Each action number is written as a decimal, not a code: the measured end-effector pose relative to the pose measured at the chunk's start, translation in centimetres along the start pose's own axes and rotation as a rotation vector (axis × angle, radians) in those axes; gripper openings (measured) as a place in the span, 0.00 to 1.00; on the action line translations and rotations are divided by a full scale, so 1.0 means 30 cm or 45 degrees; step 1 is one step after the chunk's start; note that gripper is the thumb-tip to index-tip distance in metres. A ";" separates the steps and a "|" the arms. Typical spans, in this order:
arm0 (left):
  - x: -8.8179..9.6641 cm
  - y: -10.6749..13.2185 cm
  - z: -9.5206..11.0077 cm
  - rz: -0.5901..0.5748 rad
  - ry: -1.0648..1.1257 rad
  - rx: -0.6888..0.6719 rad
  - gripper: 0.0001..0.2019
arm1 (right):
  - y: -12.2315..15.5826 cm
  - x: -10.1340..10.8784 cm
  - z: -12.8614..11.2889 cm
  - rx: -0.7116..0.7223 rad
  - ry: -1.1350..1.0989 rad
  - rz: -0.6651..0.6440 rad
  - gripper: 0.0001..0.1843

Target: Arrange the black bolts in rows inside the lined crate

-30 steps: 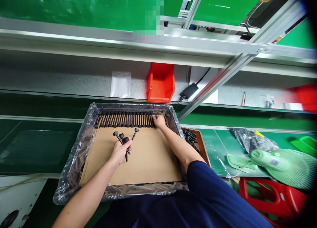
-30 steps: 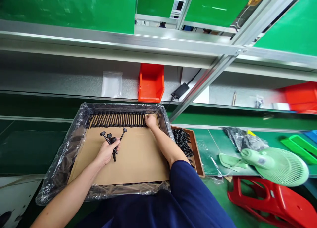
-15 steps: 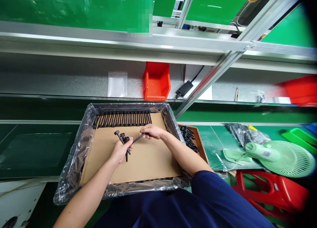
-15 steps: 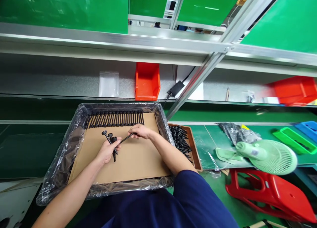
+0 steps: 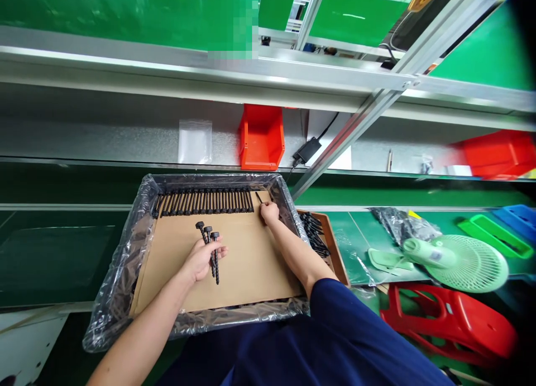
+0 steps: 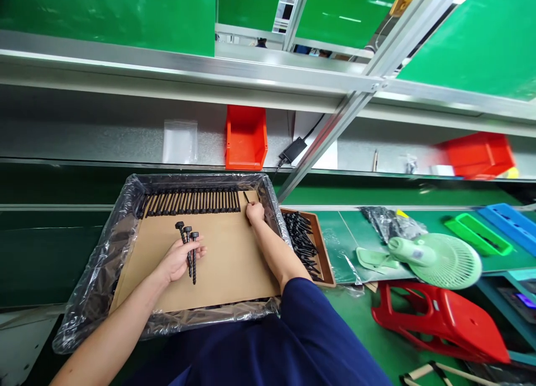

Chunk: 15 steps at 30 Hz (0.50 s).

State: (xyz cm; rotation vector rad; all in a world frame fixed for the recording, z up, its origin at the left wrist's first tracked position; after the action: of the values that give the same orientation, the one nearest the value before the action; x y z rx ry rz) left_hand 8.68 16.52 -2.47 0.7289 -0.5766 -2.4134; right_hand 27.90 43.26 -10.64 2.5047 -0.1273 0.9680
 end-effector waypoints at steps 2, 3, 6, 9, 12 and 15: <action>-0.007 0.001 -0.002 -0.064 -0.028 0.002 0.09 | -0.011 -0.015 -0.008 -0.009 0.092 0.020 0.11; -0.013 0.001 -0.003 -0.107 -0.044 0.006 0.10 | -0.014 -0.022 -0.017 -0.005 0.130 0.022 0.13; -0.025 0.001 -0.005 -0.205 -0.085 0.005 0.10 | -0.016 -0.044 -0.048 0.030 0.217 0.003 0.16; -0.027 -0.002 -0.008 -0.233 -0.093 -0.009 0.11 | -0.012 -0.064 -0.066 0.071 0.276 -0.028 0.15; -0.027 -0.005 -0.014 -0.237 -0.087 -0.010 0.13 | -0.008 -0.077 -0.072 0.124 0.300 -0.058 0.14; -0.023 -0.009 -0.018 -0.211 -0.084 -0.012 0.14 | -0.001 -0.078 -0.076 0.197 0.289 -0.092 0.15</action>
State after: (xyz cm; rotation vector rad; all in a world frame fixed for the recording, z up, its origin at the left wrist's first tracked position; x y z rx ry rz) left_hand 9.40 17.02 -2.77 0.7201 -0.5495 -2.6000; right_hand 24.74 44.13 -10.70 2.4943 0.1125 1.2654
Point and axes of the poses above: each hand's wrist, its own y-axis away from the middle knuckle, its own x-axis out of the back of the hand, z = x × y, the point moved 7 cm from there along -y, towards the middle knuckle, and after that the axes turned 8 degrees about -x, right-handed, at the moved point
